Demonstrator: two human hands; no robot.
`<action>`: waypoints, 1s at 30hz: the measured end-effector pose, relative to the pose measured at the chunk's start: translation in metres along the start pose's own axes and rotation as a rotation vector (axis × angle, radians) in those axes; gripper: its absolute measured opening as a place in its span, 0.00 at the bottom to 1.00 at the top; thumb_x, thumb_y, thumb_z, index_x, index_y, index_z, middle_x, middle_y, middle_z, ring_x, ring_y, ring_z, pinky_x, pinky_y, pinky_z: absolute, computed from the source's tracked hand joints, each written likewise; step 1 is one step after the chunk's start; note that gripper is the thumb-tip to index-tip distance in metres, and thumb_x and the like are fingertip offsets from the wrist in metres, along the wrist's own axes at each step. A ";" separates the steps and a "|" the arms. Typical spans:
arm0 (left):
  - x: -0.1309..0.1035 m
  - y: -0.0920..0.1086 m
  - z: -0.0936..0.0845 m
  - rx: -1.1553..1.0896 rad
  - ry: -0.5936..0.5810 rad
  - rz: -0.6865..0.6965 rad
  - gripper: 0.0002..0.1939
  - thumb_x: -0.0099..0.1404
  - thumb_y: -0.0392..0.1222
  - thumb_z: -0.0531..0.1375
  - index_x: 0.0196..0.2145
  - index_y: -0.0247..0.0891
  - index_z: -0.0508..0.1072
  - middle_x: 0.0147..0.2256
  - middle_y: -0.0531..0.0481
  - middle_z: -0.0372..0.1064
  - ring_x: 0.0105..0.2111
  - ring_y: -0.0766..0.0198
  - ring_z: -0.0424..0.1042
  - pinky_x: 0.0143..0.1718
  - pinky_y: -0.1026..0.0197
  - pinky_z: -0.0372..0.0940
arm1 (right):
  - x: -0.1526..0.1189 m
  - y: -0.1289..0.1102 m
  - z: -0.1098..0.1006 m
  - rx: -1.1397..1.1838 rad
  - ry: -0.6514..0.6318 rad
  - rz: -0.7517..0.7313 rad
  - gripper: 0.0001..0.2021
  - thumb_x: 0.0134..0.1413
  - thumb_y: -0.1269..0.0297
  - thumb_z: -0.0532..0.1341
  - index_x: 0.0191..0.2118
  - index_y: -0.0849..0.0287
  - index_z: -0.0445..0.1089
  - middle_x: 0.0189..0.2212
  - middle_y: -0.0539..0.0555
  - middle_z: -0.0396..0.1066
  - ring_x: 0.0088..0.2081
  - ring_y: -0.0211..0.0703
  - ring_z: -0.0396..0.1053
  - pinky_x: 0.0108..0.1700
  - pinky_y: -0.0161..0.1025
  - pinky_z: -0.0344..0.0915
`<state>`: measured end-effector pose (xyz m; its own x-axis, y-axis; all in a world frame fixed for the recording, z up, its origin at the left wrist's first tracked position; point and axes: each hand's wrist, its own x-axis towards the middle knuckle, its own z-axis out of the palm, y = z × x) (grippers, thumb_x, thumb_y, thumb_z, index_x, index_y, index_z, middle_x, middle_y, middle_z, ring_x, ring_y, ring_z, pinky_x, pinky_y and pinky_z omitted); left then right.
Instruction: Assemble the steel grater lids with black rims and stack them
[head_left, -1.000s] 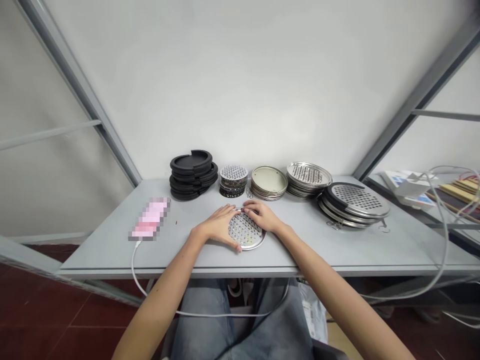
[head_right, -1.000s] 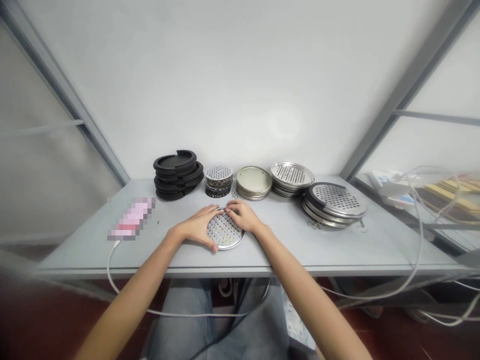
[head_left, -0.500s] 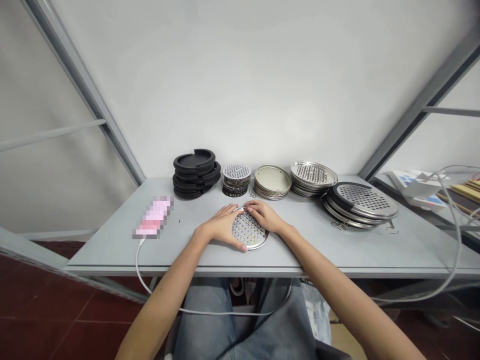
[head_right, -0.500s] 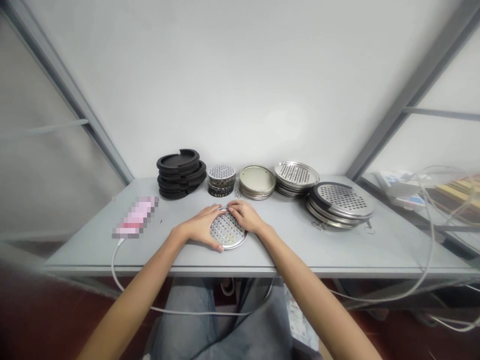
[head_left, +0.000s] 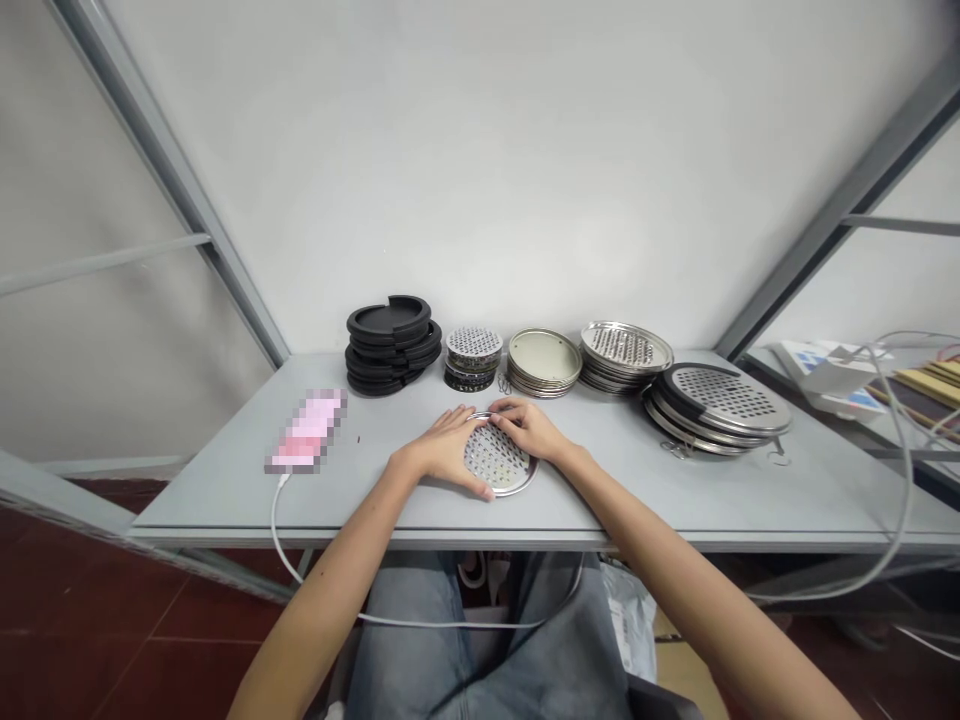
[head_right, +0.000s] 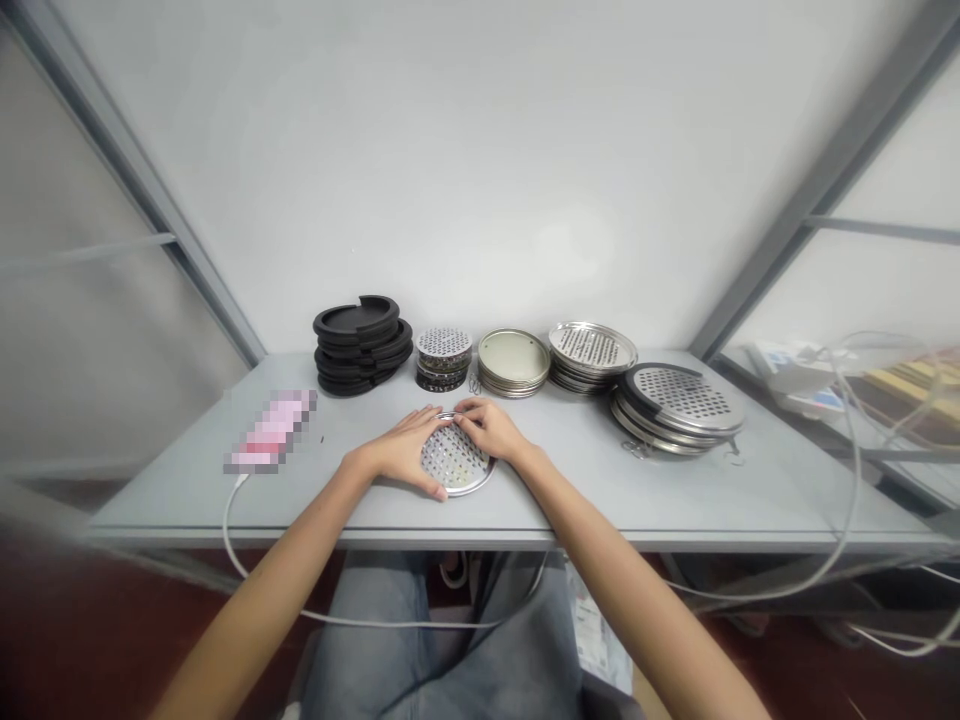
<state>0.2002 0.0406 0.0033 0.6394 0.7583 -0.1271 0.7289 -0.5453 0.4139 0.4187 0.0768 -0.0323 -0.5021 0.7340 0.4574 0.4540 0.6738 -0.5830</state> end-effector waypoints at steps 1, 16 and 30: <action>0.000 0.000 0.000 -0.001 -0.001 0.000 0.67 0.38 0.71 0.67 0.68 0.36 0.47 0.69 0.36 0.31 0.69 0.42 0.30 0.68 0.44 0.36 | 0.000 0.000 0.000 0.001 -0.001 -0.003 0.17 0.63 0.58 0.54 0.33 0.58 0.79 0.42 0.58 0.75 0.45 0.47 0.73 0.50 0.45 0.68; -0.001 0.002 -0.001 -0.032 0.011 -0.001 0.66 0.38 0.69 0.68 0.67 0.38 0.47 0.69 0.37 0.31 0.69 0.42 0.30 0.67 0.43 0.37 | 0.000 -0.003 -0.003 -0.095 -0.033 0.020 0.21 0.65 0.56 0.51 0.35 0.57 0.80 0.45 0.58 0.76 0.49 0.50 0.71 0.53 0.47 0.65; 0.001 -0.002 0.004 -0.036 0.060 0.038 0.64 0.38 0.69 0.68 0.66 0.38 0.50 0.69 0.37 0.35 0.69 0.43 0.32 0.68 0.43 0.37 | 0.000 -0.008 -0.004 -0.164 -0.048 -0.028 0.25 0.68 0.55 0.45 0.40 0.55 0.80 0.44 0.56 0.77 0.52 0.50 0.67 0.57 0.49 0.61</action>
<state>0.2004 0.0409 -0.0012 0.6501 0.7577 -0.0569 0.6942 -0.5619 0.4498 0.4186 0.0718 -0.0252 -0.5491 0.7123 0.4372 0.5512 0.7018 -0.4512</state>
